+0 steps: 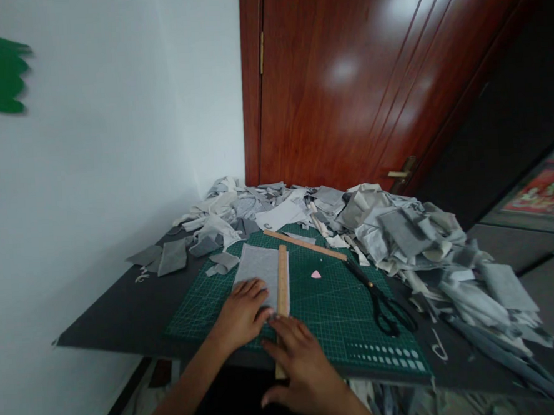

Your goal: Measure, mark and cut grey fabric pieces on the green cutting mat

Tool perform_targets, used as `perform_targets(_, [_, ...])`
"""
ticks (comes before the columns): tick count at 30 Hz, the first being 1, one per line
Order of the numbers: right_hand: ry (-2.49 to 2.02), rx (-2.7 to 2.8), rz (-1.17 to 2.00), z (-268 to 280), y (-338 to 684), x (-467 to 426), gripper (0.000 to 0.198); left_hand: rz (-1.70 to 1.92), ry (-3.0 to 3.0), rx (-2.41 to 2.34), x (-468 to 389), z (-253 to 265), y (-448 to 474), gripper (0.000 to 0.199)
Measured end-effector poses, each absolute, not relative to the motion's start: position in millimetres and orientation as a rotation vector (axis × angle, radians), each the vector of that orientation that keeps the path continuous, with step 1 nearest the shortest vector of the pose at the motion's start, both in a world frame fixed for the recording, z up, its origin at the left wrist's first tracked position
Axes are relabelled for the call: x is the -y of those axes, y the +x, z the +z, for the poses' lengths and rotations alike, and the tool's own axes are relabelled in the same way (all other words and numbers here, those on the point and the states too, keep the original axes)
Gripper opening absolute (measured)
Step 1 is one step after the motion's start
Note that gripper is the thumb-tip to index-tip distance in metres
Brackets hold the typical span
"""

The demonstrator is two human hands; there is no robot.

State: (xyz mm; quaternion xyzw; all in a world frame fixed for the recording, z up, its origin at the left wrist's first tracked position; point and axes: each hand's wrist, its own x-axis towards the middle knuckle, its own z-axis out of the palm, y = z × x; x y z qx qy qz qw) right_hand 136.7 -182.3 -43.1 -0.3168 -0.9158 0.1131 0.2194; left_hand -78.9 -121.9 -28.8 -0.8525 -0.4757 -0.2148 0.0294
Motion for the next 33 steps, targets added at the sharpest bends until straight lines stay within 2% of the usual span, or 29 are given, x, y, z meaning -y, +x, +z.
perform_targets(3, [-1.05, 2.55, 0.205, -59, 149, 198, 0.067, -0.671, -2.562, 1.537, 123, -28, -77, 0.019])
perform_targets(9, [-1.114, 2.539, 0.288, -34, 184, 183, 0.057, -0.597, -2.504, 1.589, 129, -23, -77, 0.014])
perform_targets(12, [-1.216, 2.503, 0.311, -25, 211, 171, 0.076, -0.569, -2.487, 1.592, 132, -21, -76, 0.015])
perform_targets(14, [-1.225, 2.489, 0.321, -27, 235, 165, 0.076, -0.56, -2.477, 1.602, 134, -21, -76, 0.016])
perform_targets(17, [-1.424, 2.243, 0.066, -38, 279, 160, 0.045, -0.578, -2.452, 1.633, 135, -25, -76, 0.021])
perform_targets(19, [-1.699, 2.023, -0.202, -46, 307, 162, 0.041, -0.647, -2.443, 1.613, 136, -29, -77, 0.028])
perform_targets(21, [-2.006, 1.93, -0.326, -52, 328, 168, 0.043, -0.713, -2.505, 1.507, 139, -32, -78, 0.04])
perform_targets(25, [-2.237, 2.029, -0.265, -49, 334, 192, 0.043, -0.656, -2.728, 1.309, 147, -34, -76, 0.055])
perform_targets(29, [-2.384, 1.978, -0.21, -36, 317, 221, 0.032, -0.601, -2.765, 1.324, 153, -29, -71, 0.051])
perform_targets(33, [-2.416, 1.874, -0.147, -35, 312, 243, 0.031, -0.537, -2.768, 1.316, 154, -26, -69, 0.054])
